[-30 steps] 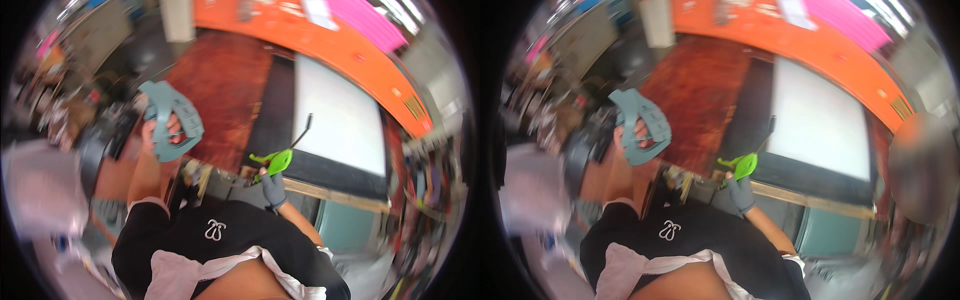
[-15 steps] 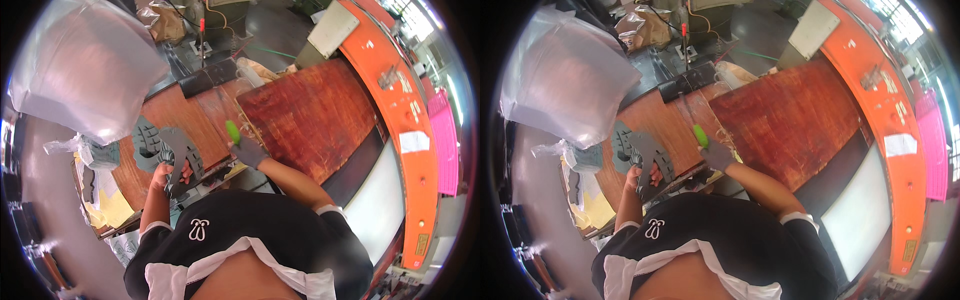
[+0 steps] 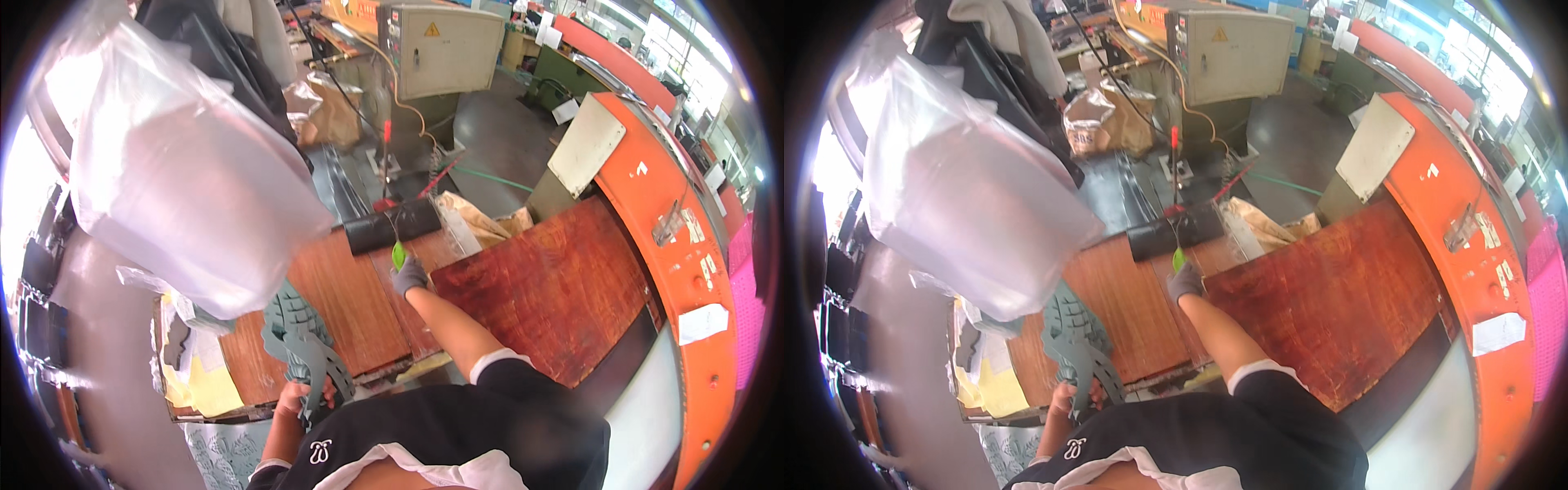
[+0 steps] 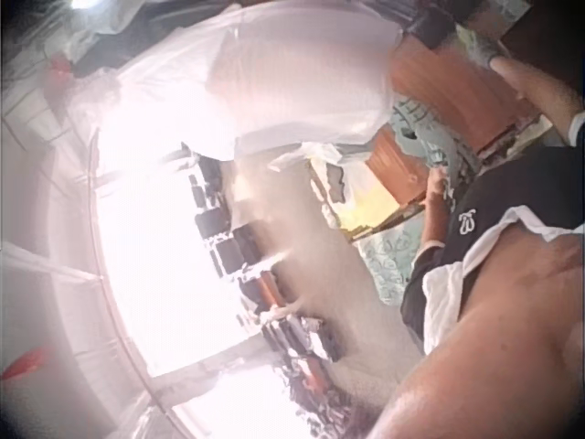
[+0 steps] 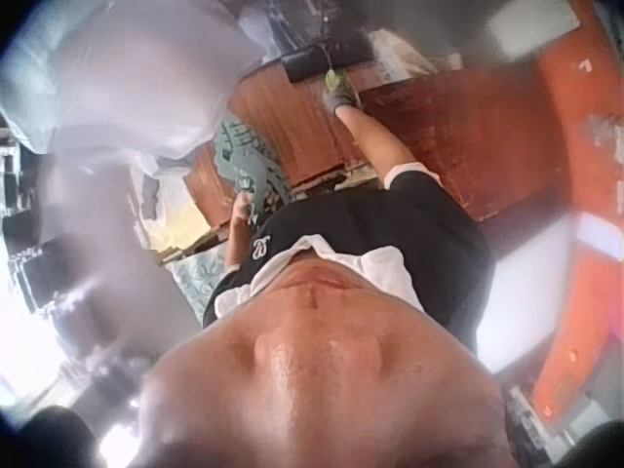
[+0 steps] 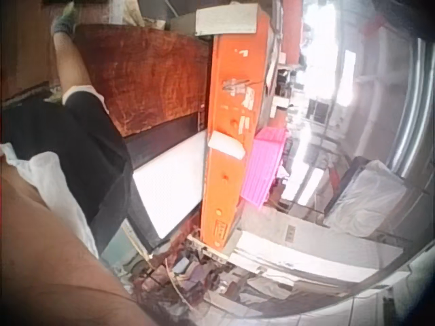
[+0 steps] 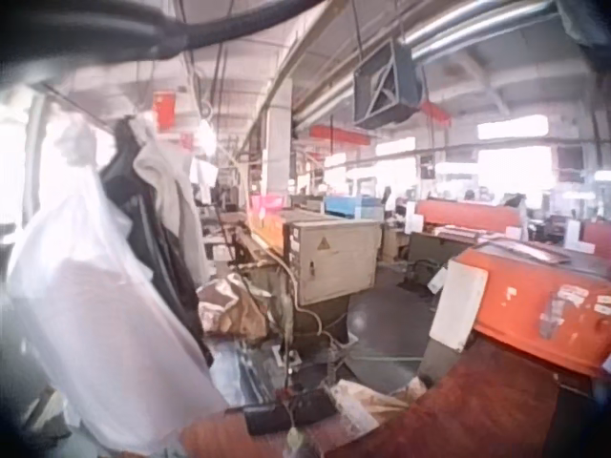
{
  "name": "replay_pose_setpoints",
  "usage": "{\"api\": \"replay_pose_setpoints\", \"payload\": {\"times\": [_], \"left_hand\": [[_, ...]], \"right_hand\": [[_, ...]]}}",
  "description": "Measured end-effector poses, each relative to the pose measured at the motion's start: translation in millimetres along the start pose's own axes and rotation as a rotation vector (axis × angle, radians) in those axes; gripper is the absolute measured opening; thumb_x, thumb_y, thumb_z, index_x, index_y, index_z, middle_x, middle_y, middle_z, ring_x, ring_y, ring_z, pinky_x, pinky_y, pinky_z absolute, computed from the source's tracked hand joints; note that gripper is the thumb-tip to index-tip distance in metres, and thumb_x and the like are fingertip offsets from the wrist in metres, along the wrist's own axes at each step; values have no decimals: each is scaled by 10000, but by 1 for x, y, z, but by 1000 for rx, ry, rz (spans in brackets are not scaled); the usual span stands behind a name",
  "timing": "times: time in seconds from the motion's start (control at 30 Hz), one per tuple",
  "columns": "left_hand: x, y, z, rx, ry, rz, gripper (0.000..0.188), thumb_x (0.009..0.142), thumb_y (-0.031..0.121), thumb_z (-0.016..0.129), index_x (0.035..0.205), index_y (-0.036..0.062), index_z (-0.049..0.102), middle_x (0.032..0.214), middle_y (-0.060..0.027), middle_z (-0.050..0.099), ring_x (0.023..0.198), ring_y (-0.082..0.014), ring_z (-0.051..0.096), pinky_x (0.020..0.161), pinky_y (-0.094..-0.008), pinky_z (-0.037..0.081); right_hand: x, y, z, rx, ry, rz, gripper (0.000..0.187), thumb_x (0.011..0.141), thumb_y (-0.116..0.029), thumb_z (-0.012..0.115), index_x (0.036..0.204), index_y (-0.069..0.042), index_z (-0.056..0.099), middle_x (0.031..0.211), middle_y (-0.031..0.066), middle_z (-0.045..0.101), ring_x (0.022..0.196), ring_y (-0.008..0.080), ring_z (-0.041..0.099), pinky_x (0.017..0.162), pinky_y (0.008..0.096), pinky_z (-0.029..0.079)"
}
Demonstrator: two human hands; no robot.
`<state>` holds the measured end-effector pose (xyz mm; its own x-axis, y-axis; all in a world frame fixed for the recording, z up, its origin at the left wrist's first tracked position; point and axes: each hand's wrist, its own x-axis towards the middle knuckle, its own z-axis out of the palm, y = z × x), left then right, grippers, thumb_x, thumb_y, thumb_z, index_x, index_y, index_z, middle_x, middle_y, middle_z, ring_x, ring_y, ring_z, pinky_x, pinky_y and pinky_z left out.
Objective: The person repeatedly picks up light-blue foam cutouts from a workbench, aligns them into neat stacks, and places the stacks on the floor. The person also uses a green spray bottle to mist the workbench surface and wipes it with a cloth between handling the cutouts.
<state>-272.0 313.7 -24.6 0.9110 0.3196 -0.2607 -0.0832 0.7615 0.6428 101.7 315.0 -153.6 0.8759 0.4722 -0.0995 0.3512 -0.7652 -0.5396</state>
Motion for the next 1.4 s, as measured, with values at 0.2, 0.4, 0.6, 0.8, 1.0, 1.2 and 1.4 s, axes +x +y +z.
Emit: {"api": "replay_pose_setpoints", "payload": {"times": [0.2,0.4,0.6,0.8,1.0,1.2,1.4], "left_hand": [[40,-5,31,176,-48,-62,418,629,377,649,854,40,545,769,-86,524,730,-218,539,617,-315,494],[106,-12,78,180,-326,-188,415,722,310,632,1008,16,569,870,-113,598,739,-237,611,667,-365,517],[144,-17,119,154,-535,-257,491,694,352,651,1029,5,559,836,-109,578,751,-220,585,646,-353,514],[136,-7,139,84,-554,-344,593,624,320,676,1110,29,502,785,-81,490,748,-218,520,618,-341,494],[124,-2,142,193,-445,-104,644,621,259,675,1190,30,476,909,-91,571,731,-207,575,638,-318,495],[124,-5,124,239,-459,-50,642,623,246,672,1189,29,463,928,-106,586,747,-211,588,637,-320,502],[128,-10,102,-150,-561,-176,505,664,256,657,1082,64,450,988,-158,544,818,-281,570,634,-403,520]], "right_hand": [[-111,-28,-82,923,-603,-736,251,845,-216,576,1001,-24,534,832,117,537,805,153,527,715,289,449],[-176,-23,-189,590,-414,-402,387,826,-202,625,1133,-7,494,998,117,554,940,163,548,754,330,462],[-184,0,-237,544,55,-576,294,738,-185,702,935,-24,553,845,90,495,763,214,519,669,341,438],[-203,-6,-242,422,223,-657,310,719,-222,712,913,-37,556,836,90,510,732,257,527,652,366,433],[-207,-18,-243,520,-147,-450,341,728,-229,713,946,-24,549,801,105,567,790,235,579,697,345,454],[-207,-29,-244,1077,-570,-102,231,789,-163,649,941,-27,542,763,-1,530,710,82,486,619,250,418],[-199,-19,-284,998,49,-468,125,789,-77,646,850,-43,543,813,-2,560,754,50,506,602,233,425]]}}
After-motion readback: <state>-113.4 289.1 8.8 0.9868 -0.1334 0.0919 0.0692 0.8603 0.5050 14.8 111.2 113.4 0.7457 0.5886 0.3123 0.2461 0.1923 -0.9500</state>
